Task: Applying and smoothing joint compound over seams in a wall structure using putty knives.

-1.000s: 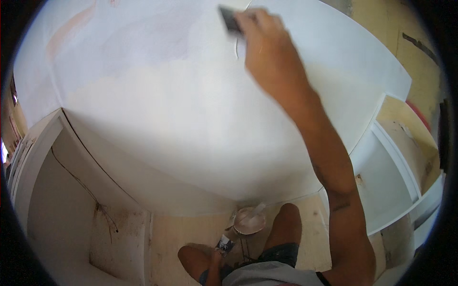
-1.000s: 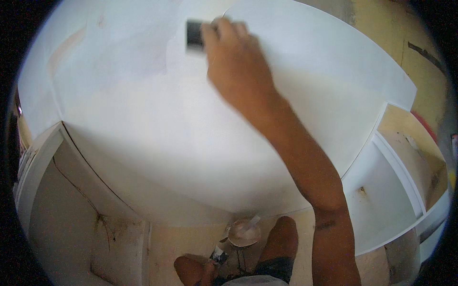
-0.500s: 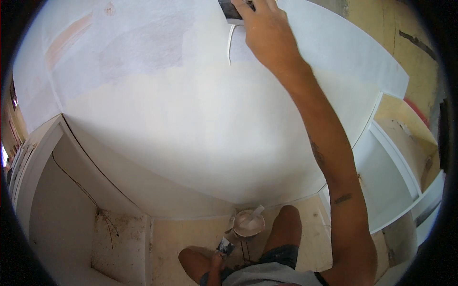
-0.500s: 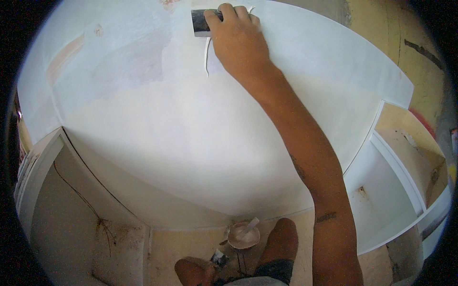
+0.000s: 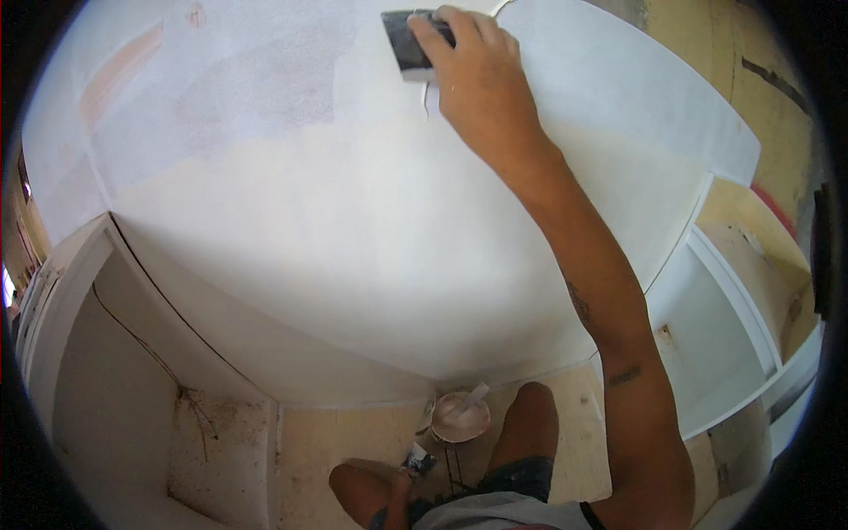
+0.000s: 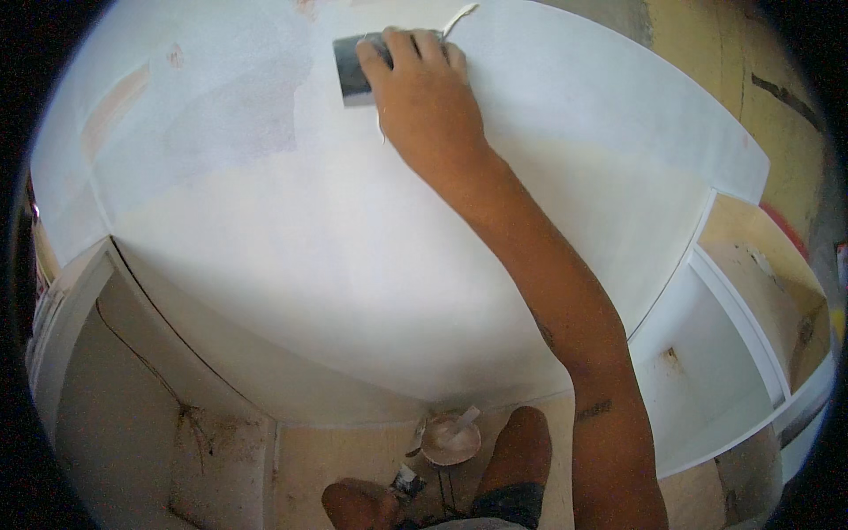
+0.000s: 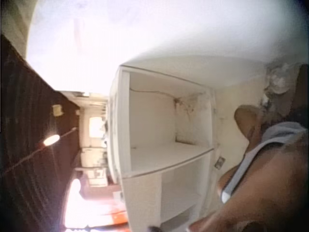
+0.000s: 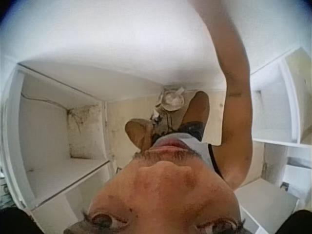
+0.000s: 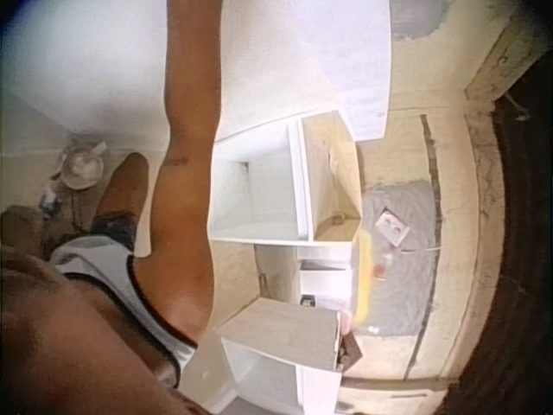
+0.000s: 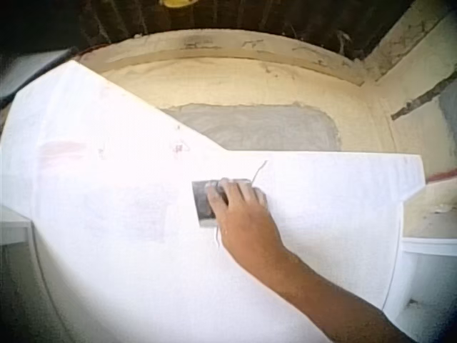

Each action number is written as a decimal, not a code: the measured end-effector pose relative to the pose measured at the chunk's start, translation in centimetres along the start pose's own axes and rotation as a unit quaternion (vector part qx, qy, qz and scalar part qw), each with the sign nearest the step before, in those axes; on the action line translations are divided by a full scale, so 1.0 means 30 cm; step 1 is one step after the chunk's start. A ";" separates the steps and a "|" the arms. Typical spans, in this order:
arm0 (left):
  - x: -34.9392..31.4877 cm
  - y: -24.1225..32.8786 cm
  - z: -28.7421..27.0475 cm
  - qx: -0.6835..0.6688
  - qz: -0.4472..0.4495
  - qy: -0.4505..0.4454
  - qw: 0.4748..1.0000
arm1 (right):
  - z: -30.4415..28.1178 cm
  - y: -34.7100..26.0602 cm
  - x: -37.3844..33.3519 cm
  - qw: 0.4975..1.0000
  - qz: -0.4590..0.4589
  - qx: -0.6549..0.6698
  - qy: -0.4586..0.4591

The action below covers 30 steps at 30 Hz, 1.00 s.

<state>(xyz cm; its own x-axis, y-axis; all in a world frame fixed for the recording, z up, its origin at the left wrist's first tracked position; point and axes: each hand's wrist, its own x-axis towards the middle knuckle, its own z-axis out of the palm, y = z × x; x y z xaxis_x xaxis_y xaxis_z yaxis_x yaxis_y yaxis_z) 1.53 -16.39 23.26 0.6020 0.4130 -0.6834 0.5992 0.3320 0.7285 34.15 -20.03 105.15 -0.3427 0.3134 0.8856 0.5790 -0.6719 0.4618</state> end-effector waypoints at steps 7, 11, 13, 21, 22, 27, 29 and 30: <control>-0.023 -0.024 0.027 0.058 0.175 0.059 0.981 | -0.057 -0.137 -0.153 0.995 -0.048 0.028 -0.082; -0.033 -0.051 0.015 0.247 0.368 0.103 0.890 | -0.083 -0.145 -0.239 0.988 -0.077 0.035 -0.126; 0.017 -0.048 -0.048 0.035 0.219 -0.017 0.975 | -0.108 -0.187 -0.242 0.987 -0.073 0.059 -0.133; 0.017 0.000 -0.154 0.326 0.291 0.047 0.898 | -0.112 -0.044 -0.018 0.999 0.006 0.008 -0.049; 0.002 0.032 -0.112 0.119 0.213 0.013 0.970 | -0.106 0.022 0.000 0.998 0.024 -0.018 -0.055; 0.028 0.003 -0.110 0.075 0.148 0.039 0.985 | -0.110 0.114 0.101 0.996 0.070 0.033 -0.049; 0.036 0.006 -0.103 0.141 0.246 0.088 0.955 | -0.086 0.133 0.103 0.996 0.072 0.022 -0.037; 0.034 0.017 -0.093 0.142 0.248 0.084 0.955 | -0.070 0.139 0.098 0.997 0.071 0.002 -0.037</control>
<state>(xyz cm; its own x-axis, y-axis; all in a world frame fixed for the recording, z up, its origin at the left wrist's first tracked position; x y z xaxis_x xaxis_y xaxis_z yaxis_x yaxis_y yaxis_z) 0.97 -13.43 23.08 0.7701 0.5974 -0.2239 0.3957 -0.1720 0.9021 34.02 -23.32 109.57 -0.2028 0.2639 0.9430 0.6209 -0.7100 0.3322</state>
